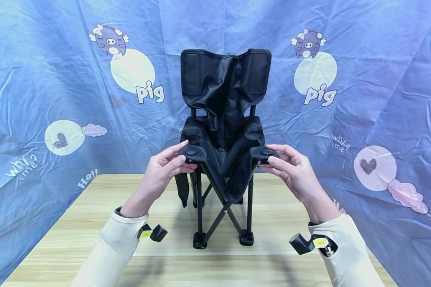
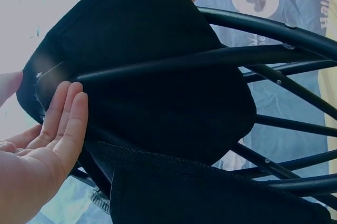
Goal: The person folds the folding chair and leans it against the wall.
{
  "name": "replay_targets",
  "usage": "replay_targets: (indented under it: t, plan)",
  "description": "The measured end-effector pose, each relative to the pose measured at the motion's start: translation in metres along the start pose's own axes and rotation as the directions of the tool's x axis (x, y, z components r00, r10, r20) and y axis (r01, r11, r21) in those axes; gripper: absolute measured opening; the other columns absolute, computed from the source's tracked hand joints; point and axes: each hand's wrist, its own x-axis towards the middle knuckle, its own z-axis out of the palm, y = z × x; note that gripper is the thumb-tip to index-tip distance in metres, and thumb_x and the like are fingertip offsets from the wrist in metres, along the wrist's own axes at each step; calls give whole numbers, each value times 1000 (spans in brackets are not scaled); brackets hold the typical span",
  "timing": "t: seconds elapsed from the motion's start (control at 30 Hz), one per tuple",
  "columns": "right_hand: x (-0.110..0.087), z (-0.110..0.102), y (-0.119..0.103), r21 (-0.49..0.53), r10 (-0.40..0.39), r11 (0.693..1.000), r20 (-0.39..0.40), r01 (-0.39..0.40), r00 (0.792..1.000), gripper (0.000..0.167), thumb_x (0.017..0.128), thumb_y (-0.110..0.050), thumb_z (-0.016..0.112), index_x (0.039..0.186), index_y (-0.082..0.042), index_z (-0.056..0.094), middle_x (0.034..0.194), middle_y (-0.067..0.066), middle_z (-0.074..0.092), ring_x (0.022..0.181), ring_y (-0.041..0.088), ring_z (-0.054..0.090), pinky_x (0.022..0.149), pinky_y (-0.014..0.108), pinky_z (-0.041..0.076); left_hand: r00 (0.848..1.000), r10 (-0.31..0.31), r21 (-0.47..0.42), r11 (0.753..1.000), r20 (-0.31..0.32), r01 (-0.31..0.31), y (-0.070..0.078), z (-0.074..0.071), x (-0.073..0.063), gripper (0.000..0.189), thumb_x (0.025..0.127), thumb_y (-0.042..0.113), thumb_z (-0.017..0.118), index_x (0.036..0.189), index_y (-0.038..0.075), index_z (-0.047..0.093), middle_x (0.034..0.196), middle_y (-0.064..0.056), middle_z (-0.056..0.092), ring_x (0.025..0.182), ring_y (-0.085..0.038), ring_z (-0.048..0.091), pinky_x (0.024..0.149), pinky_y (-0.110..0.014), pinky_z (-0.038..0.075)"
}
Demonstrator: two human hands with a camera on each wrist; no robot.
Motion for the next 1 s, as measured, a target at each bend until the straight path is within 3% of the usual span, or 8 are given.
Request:
replay_targets:
  t: [0.57, 0.73, 0.93, 1.0]
  plan:
    - [9, 7, 2, -7, 9, 1000, -3, -9, 1000, 39, 98, 17, 36, 127, 7, 60, 110, 19, 68, 95, 32, 72, 90, 36, 57, 1000, -19, 6, 1000, 24, 19, 1, 5, 9, 51, 97, -4, 52, 145, -13, 39, 89, -2, 69, 85, -16, 73, 83, -41, 60]
    - [14, 11, 2, -6, 10, 1000, 3, -10, 1000, 38, 98, 16, 37, 126, 7, 61, 111, 20, 68, 94, 32, 72, 90, 37, 56, 999, -25, 8, 1000, 38, 24, 1, 8, 13, 52, 96, -3, 53, 146, -11, 39, 94, -11, 71, 84, -18, 73, 84, -42, 59]
    - [19, 18, 2, -54, 19, 998, -21, -20, 1000, 36, 98, 15, 41, 124, 6, 63, 106, 19, 68, 91, 31, 73, 89, 38, 57, 998, -25, 19, 1000, 56, 24, 1, 10, 17, 51, 97, -3, 52, 146, -10, 39, 99, -23, 71, 95, -55, 64, 86, -45, 58]
    - [20, 19, 2, -65, 19, 998, -27, -20, 999, 36, 97, 15, 41, 124, 6, 63, 105, 19, 68, 90, 31, 73, 88, 38, 58, 998, -25, 20, 999, 58, 24, 2, 11, 17, 51, 97, -3, 52, 146, -9, 40, 99, -25, 71, 97, -61, 59, 86, -46, 58]
